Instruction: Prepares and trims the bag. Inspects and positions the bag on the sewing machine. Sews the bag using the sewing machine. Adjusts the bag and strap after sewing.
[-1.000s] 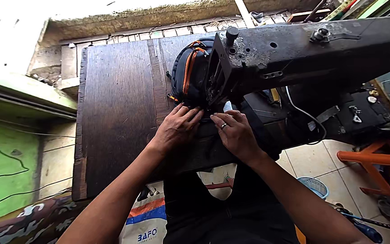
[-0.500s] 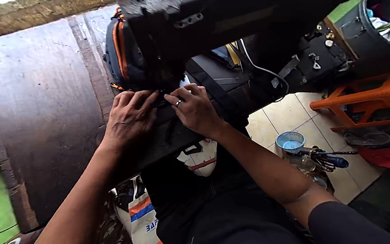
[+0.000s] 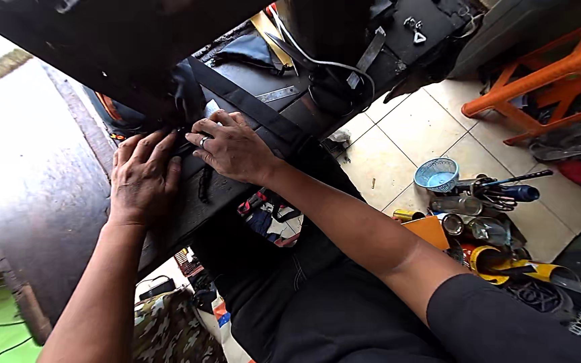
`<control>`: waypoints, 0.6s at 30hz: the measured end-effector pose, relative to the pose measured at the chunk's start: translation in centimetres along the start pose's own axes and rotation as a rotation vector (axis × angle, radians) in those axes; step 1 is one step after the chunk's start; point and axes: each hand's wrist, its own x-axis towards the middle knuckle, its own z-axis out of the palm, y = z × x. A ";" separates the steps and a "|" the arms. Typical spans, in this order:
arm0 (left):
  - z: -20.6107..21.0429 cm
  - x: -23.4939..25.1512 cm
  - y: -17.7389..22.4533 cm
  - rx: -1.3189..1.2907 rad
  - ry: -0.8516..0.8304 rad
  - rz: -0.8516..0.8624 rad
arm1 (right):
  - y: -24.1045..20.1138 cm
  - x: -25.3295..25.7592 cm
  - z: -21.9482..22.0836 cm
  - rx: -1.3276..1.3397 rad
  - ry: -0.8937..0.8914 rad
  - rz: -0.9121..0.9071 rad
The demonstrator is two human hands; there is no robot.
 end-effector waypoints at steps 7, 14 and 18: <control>0.6 0.0 -0.5 -0.002 0.067 0.010 | -0.1 -0.4 -0.8 0.128 0.059 0.005; 1.6 -0.1 -1.1 -0.056 0.111 -0.010 | 2.2 -0.1 -6.8 0.069 0.113 0.258; 1.5 0.1 -0.8 -0.062 0.158 -0.014 | 7.2 4.4 -7.7 -0.247 0.164 0.414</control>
